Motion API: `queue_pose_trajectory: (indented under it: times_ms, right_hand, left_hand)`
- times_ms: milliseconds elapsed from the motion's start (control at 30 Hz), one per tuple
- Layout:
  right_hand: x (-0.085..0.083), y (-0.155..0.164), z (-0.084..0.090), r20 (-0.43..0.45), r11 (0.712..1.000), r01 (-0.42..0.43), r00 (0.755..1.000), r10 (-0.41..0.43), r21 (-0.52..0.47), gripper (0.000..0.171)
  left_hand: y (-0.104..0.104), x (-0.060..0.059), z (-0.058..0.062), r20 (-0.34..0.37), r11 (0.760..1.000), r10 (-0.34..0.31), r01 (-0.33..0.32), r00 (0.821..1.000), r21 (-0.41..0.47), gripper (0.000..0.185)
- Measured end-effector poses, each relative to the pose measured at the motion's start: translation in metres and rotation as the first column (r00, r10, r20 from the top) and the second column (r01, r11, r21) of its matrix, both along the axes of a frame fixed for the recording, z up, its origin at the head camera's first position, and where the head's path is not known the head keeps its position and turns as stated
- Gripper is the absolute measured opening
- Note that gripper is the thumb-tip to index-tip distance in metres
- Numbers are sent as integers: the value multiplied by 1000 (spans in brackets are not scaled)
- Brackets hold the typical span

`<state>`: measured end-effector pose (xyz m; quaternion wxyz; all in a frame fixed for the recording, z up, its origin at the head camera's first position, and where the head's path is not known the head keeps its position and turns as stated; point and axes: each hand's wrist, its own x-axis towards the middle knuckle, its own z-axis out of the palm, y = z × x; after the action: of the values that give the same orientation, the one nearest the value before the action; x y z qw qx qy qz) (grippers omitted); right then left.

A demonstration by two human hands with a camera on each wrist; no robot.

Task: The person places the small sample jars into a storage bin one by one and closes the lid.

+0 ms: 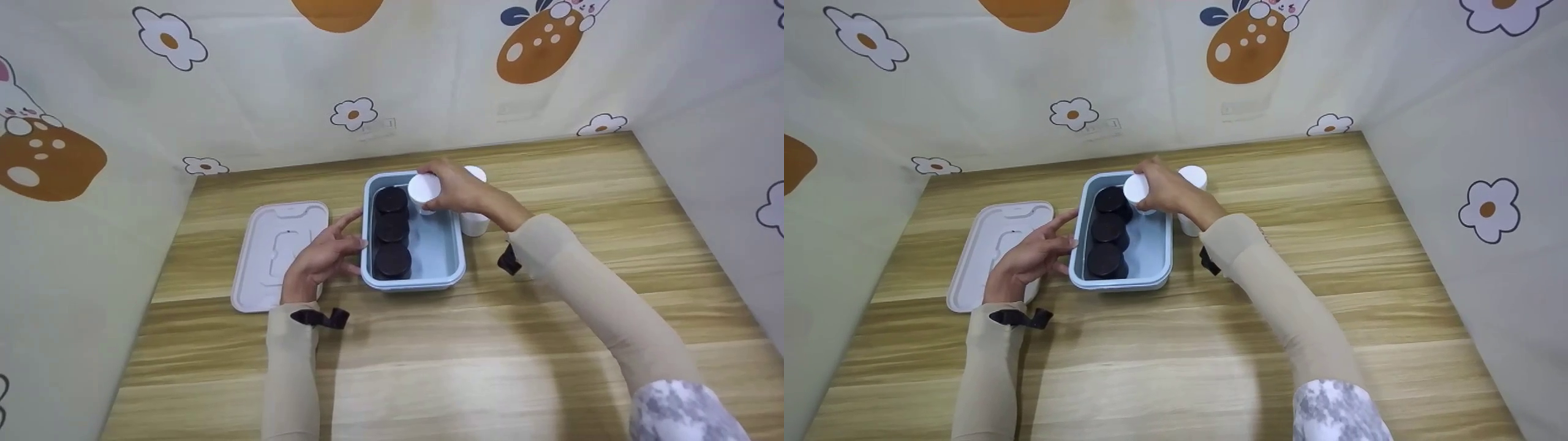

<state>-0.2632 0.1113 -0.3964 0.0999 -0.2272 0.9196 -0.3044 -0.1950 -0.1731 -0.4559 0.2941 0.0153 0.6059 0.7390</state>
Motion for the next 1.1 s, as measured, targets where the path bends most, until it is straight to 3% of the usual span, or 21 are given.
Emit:
queue_pose_trajectory:
  times_ms: [333,633,833,1100]
  right_hand:
    - [-1,-7,-7,-12,993,-31,999,33,113,66]
    - [1,-12,-10,-100,956,-103,986,135,273,61]
    - [3,-9,-7,-104,954,-126,982,159,272,65]
    - [9,2,3,-142,983,-103,982,125,153,60]
  left_hand:
    - [1,-1,-1,9,1000,10,-10,1000,-7,75]
    - [0,-1,0,-16,1000,-1,1,1000,-20,76]
    - [0,-1,-1,-17,1000,3,-4,1000,-27,76]
    - [0,-2,1,-14,999,6,-6,1000,-38,76]
